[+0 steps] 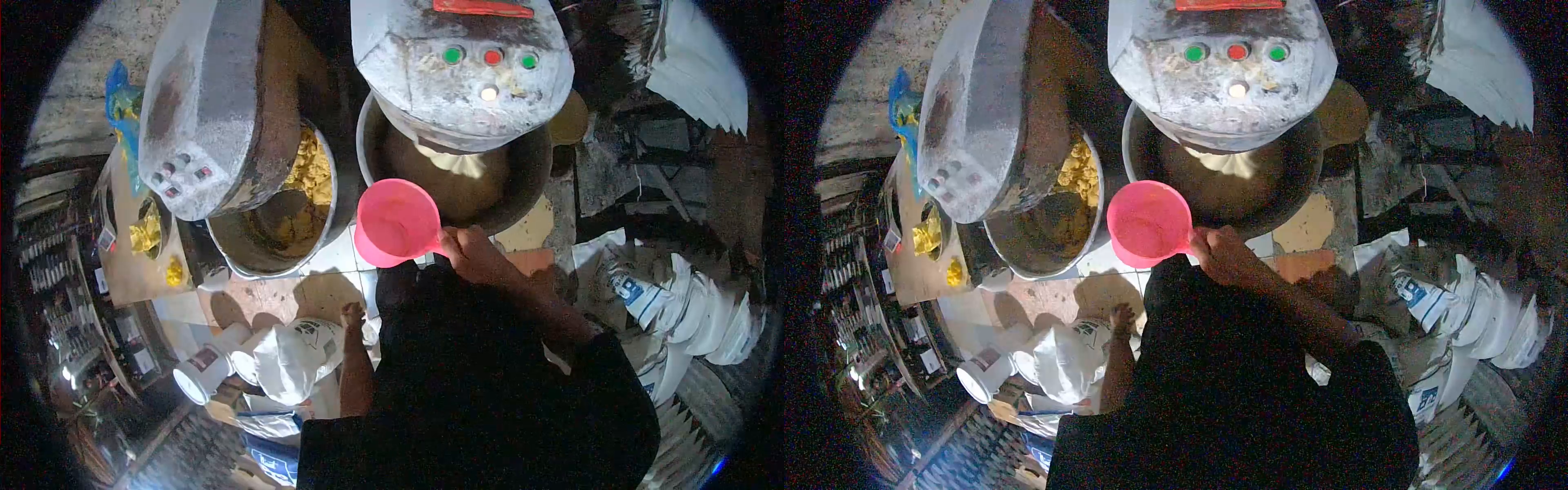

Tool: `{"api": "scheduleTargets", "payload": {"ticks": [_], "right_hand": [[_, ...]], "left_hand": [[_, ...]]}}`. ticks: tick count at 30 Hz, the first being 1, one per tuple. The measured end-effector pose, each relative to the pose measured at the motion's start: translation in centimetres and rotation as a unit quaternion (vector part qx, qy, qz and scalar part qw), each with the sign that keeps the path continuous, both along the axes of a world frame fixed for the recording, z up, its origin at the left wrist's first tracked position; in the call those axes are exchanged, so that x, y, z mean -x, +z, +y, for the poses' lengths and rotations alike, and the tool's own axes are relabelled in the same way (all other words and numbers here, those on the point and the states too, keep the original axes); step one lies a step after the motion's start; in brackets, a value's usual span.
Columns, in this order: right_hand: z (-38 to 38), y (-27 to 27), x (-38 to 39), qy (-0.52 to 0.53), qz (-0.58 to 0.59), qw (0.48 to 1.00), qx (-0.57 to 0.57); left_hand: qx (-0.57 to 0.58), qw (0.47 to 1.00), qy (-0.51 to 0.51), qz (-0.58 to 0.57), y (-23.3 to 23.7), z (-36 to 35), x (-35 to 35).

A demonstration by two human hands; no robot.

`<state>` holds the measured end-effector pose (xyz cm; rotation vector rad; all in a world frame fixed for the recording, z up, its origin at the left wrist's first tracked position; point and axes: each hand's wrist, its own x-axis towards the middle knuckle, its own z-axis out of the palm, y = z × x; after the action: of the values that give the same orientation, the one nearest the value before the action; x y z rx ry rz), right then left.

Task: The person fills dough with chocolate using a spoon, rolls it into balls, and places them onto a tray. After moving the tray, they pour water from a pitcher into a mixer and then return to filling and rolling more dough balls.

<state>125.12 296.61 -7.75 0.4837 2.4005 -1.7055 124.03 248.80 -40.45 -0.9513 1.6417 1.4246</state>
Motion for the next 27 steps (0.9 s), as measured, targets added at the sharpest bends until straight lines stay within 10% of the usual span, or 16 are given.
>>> {"api": "scheduleTargets", "payload": {"ticks": [4, 7, 9, 15, 21, 24, 27], "right_hand": [[0.1, -3.0, -0.9, 0.018, 0.02, 1.0, -0.001], [0.2, -3.3, -0.7, 0.032, 0.024, 0.999, -0.016], [0.3, -2.3, -0.2, 0.019, -0.045, 0.999, 0.011], [0.1, -6.1, -1.5, 0.054, 0.055, 0.991, -0.105], [0.4, -5.3, -0.5, -0.022, -0.079, 0.996, 0.03], [0.3, -8.5, -1.3, 0.064, 0.195, 0.954, -0.221], [0.6, -6.2, -0.5, 0.018, -0.048, 0.999, -0.019]], "left_hand": [[-0.223, 0.963, 0.145, -0.031, -0.9, -0.7, 2.2], [-0.103, 0.99, 0.093, 0.019, 0.0, 1.2, 1.1], [-0.228, 0.966, 0.122, -0.001, -1.4, 0.3, -0.2], [0.079, 0.996, -0.026, 0.017, 0.4, 3.7, -4.8], [0.037, 0.999, 0.005, -0.005, 3.9, 5.1, -3.5], [0.042, 0.999, 0.003, 0.004, 3.7, 5.0, -3.0], [0.067, 0.997, -0.034, 0.009, 3.3, 5.0, -1.9]]}}
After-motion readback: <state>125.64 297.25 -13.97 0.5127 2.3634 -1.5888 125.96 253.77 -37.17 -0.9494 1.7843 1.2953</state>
